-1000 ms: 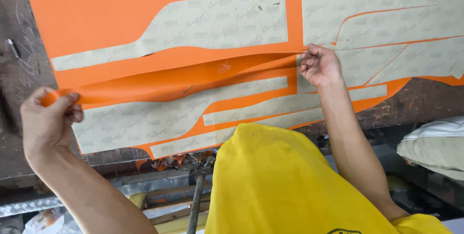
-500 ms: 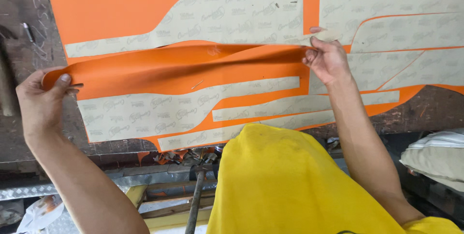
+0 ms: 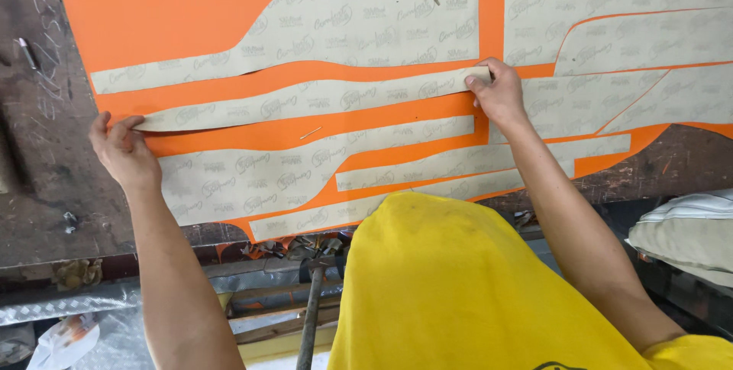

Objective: The person picks up, spreads out, and organizes various pre-cut pieces of orange and grey fabric on a large workbench.

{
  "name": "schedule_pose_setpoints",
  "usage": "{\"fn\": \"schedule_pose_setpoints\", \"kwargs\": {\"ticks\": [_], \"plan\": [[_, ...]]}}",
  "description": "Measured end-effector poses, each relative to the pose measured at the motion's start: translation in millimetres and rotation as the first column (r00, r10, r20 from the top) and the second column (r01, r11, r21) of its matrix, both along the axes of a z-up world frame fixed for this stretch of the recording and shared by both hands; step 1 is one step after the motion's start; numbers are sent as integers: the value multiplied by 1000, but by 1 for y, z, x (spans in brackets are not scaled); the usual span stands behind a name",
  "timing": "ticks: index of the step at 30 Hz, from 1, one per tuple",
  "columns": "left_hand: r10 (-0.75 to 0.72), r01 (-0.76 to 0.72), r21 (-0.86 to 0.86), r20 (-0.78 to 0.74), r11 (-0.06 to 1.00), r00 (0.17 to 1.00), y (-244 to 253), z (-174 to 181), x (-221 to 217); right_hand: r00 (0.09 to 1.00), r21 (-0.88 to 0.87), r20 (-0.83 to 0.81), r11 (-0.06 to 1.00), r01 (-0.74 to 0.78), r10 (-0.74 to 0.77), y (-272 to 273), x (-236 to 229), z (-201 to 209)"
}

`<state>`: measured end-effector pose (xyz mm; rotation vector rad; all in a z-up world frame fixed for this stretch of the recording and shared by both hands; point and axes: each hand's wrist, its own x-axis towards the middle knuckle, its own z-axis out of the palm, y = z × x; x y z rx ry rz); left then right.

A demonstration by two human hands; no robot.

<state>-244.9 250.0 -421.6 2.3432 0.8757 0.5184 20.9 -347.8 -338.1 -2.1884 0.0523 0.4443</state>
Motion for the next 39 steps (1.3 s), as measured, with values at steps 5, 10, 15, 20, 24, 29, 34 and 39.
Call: {"fn": "schedule_pose_setpoints", "kwargs": {"ticks": [5,10,15,20,24,29,34,39], "plan": [[212,-171,217,-182,961,960,-24,12,9,995,-218,98,976,-8,30,1,0,1],[108,-88,65,-479,994,871,-117,23,32,987,-220,161,973,64,-28,-6,5,-5],[86,-111,-14,-539,994,838,-147,27,49,987,-142,129,983,114,-96,-11,1,-14],[93,-126,-25,-540,992,837,-140,31,62,983,-173,140,975,142,-118,-8,7,-19],[103,-149,-34,-571,988,814,-137,33,73,957,-252,291,966,56,20,-10,14,-22],[115,-174,-46,-584,984,804,-137,36,78,967,-273,254,959,78,-6,-7,19,-21],[107,-134,-14,-519,991,848,-140,39,82,968,-264,251,960,95,-27,-11,19,-25],[-110,118,-16,-504,993,857,-148,44,98,962,-290,272,952,101,-19,-14,17,-25]]}}
